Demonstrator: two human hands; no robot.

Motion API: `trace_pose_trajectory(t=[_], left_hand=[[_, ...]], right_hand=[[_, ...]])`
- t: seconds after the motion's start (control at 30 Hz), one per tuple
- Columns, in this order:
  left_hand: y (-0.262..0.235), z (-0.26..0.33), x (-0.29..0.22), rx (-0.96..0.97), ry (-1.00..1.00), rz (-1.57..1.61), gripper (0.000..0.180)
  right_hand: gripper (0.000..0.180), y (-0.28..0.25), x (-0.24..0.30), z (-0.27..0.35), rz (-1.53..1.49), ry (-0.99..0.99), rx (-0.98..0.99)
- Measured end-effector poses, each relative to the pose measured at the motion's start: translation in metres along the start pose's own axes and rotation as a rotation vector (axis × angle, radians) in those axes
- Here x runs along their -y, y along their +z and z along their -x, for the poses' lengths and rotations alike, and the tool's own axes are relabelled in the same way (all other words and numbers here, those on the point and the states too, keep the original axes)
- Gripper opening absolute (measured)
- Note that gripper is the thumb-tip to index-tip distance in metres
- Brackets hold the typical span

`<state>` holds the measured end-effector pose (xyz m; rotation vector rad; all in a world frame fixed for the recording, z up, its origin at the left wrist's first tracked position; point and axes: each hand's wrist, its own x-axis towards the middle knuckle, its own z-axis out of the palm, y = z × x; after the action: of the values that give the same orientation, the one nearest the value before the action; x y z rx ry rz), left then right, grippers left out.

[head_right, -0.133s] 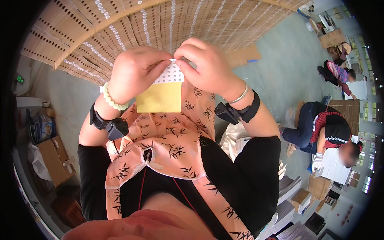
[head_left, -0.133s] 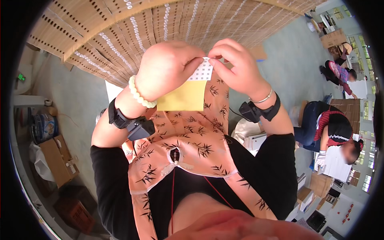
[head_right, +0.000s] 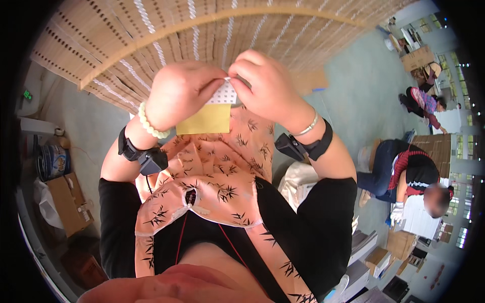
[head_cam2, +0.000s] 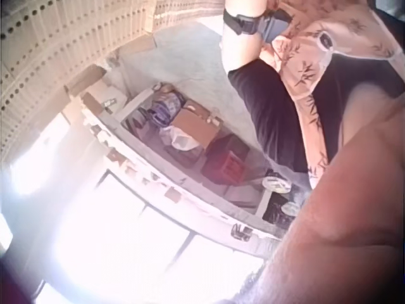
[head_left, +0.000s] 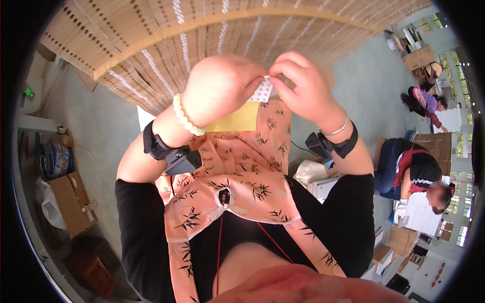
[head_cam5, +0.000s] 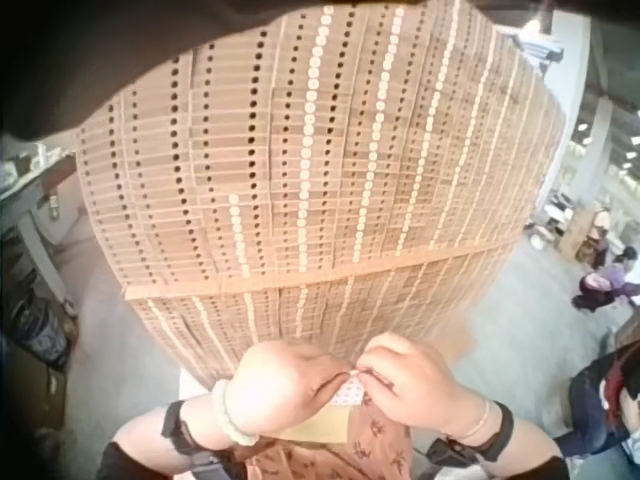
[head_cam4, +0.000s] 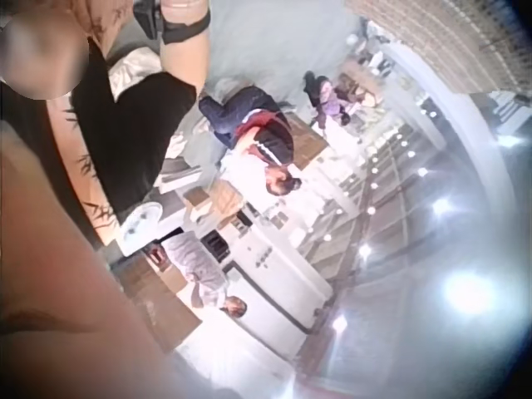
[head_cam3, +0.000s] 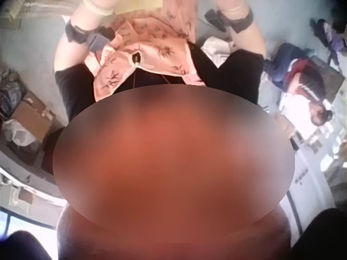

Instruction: Peeling numbered circular stickers from a sheet and applying them to a wooden slatted structure.

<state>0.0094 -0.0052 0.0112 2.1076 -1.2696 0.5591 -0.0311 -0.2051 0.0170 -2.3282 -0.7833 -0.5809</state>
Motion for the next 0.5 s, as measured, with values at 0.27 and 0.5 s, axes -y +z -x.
trace_pose_trajectory(t=[0.27, 0.5], left_hand=[[-0.039, -0.043, -0.004, -0.052, 0.071, -0.066, 0.008], [-0.064, -0.063, -0.053, -0.134, -0.095, -0.038, 0.01]], right_hand=[[0.006, -0.043, 0.02, -0.045, 0.161, -0.122, -0.022], [0.007, -0.09, 0.044, -0.064, 0.233, -0.306, -0.011]])
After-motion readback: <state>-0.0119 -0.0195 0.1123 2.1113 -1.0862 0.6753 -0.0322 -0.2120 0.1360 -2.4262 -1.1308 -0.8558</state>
